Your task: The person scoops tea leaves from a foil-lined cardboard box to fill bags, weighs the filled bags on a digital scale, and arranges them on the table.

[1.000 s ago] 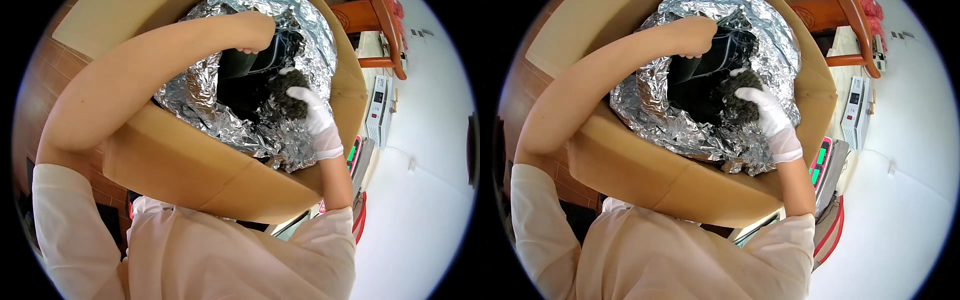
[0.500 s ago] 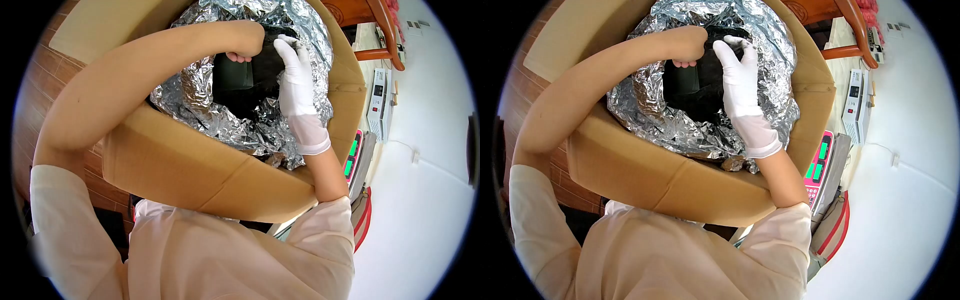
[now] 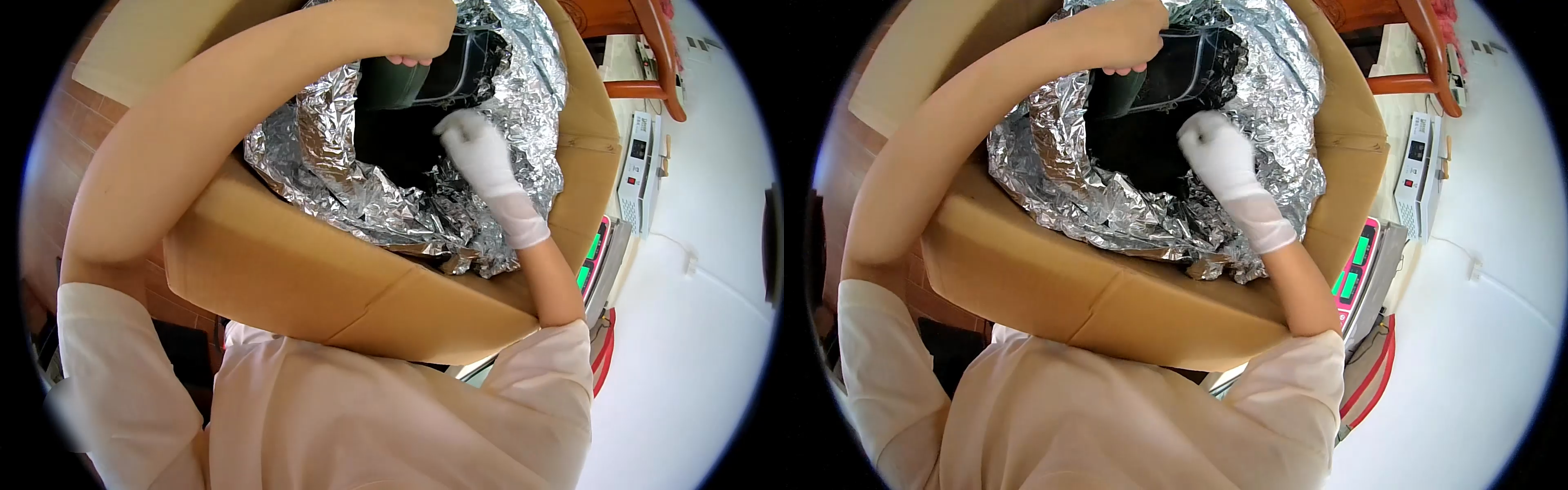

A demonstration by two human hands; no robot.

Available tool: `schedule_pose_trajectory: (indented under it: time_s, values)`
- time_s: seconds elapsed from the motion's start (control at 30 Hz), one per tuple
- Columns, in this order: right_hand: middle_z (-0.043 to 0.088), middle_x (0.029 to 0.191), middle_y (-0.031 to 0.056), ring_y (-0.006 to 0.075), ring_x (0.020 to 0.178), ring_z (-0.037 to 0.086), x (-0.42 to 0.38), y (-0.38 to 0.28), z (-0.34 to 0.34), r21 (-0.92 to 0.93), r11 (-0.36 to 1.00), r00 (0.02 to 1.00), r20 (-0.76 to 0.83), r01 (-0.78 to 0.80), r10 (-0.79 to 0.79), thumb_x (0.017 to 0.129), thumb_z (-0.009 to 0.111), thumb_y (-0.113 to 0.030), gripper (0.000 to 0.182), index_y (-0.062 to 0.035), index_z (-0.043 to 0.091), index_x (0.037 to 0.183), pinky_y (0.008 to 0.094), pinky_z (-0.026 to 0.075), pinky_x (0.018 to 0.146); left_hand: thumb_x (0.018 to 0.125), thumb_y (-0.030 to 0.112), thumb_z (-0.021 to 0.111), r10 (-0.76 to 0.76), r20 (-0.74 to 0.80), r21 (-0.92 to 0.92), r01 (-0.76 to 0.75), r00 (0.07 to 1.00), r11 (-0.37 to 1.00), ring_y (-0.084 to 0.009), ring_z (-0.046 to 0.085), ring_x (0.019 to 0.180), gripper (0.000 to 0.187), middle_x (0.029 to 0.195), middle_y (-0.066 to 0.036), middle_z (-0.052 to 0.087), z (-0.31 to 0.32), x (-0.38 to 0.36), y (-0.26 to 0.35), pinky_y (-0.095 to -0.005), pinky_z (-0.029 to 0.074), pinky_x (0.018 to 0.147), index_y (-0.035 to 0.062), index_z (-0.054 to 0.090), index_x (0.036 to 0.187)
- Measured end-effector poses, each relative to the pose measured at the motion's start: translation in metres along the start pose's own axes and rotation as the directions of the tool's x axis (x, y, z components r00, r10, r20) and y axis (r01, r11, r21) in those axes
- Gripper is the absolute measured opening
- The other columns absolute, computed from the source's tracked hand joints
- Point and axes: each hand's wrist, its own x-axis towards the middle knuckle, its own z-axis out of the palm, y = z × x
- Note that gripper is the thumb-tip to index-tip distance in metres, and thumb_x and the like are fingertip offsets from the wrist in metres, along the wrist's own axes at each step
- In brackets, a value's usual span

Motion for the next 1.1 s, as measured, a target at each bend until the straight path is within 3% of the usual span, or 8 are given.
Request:
schedule_pose_trajectory:
  time_s: [0.13,0.33,0.37,0.43,0.5,0.63,0.8,1.1]
  values:
    - [0.035,0.137,0.0209,0.0387,0.123,0.041,0.010,0.026,0.085,-0.220,0.971,0.901,0.434,0.096,0.009,0.070,0.070,-0.039,0.091,-0.0094,0.024,0.143,0.0450,0.037,0.100,0.073,0.007,0.055,-0.059,-0.316,0.080,0.089,0.947,0.993,-0.0348,0.066,0.076,0.016,0.077,-0.024,0.065,0.012,-0.001,0.001,-0.0430,0.052,0.068,-0.0040,0.067,0.075]
    - [0.035,0.138,0.0141,0.0348,0.126,0.036,0.055,0.000,0.182,-0.551,0.631,0.805,0.553,0.546,-0.215,0.092,0.044,-0.017,0.052,-0.0127,0.027,0.141,0.0494,0.031,0.102,0.076,0.006,0.050,-0.063,-0.382,0.026,0.079,0.922,0.997,-0.0370,0.064,0.083,0.021,0.084,-0.027,0.064,0.015,0.003,0.000,-0.0428,0.050,0.075,-0.0062,0.065,0.082]
    - [0.038,0.137,0.0131,0.0324,0.125,0.038,0.068,0.007,0.197,-0.203,0.886,0.869,0.375,0.418,-0.324,0.093,0.041,-0.019,0.047,-0.0134,0.032,0.138,0.0451,0.032,0.102,0.077,0.007,0.049,-0.037,-0.374,0.041,0.057,0.927,0.998,-0.0372,0.064,0.082,0.021,0.083,-0.027,0.064,0.016,0.005,-0.002,-0.0429,0.050,0.075,-0.0063,0.065,0.082]
    - [0.053,0.116,0.0171,0.0309,0.105,0.049,0.085,0.041,0.230,-0.161,0.887,0.880,-0.140,0.432,-0.454,0.090,0.049,-0.027,0.030,-0.0070,0.057,0.111,0.0386,0.041,0.090,0.077,0.006,0.049,0.084,-0.441,0.066,-0.061,0.893,0.996,-0.0374,0.064,0.080,0.020,0.082,-0.026,0.064,0.024,0.006,-0.012,-0.0429,0.050,0.073,-0.0071,0.064,0.080]
    - [0.052,0.122,0.0162,0.0317,0.110,0.048,0.100,0.050,0.203,-0.273,0.879,0.894,0.341,0.390,-0.291,0.080,0.063,-0.034,0.044,-0.0110,0.055,0.116,0.0402,0.039,0.095,0.077,0.007,0.049,0.081,-0.430,0.086,-0.049,0.899,0.995,-0.0369,0.063,0.079,0.020,0.082,-0.025,0.064,0.025,0.006,-0.012,-0.0426,0.050,0.073,-0.0066,0.064,0.079]
    - [0.036,0.142,0.0101,0.0296,0.131,0.032,0.115,0.094,0.208,-0.387,0.834,0.816,0.565,0.393,-0.122,0.076,0.061,-0.049,0.070,-0.0184,0.040,0.136,0.0404,0.029,0.107,0.077,0.007,0.050,0.119,-0.371,0.225,-0.035,0.921,0.974,-0.0357,0.063,0.078,0.018,0.080,-0.024,0.063,0.021,-0.002,-0.013,-0.0419,0.050,0.072,-0.0050,0.064,0.077]
    - [0.037,0.142,0.0136,0.0345,0.126,0.038,0.092,0.070,0.192,-0.384,0.895,0.818,0.573,0.228,0.037,0.062,0.073,-0.045,0.087,-0.0172,0.039,0.137,0.0385,0.035,0.104,0.076,0.007,0.051,0.220,-0.408,0.324,-0.085,0.886,0.942,-0.0352,0.064,0.077,0.018,0.078,-0.024,0.063,0.026,0.005,-0.017,-0.0411,0.050,0.070,-0.0055,0.064,0.076]
    - [0.060,0.108,0.0110,0.0228,0.099,0.056,0.058,0.026,0.111,0.307,0.844,0.699,0.707,-0.440,0.108,0.063,0.073,-0.015,0.069,-0.0002,0.048,0.126,0.0296,0.043,0.090,0.074,0.008,0.052,0.003,-0.433,0.071,0.031,0.901,0.997,-0.0361,0.065,0.077,0.019,0.079,-0.024,0.065,0.024,0.015,-0.017,-0.0432,0.051,0.070,-0.0050,0.066,0.078]
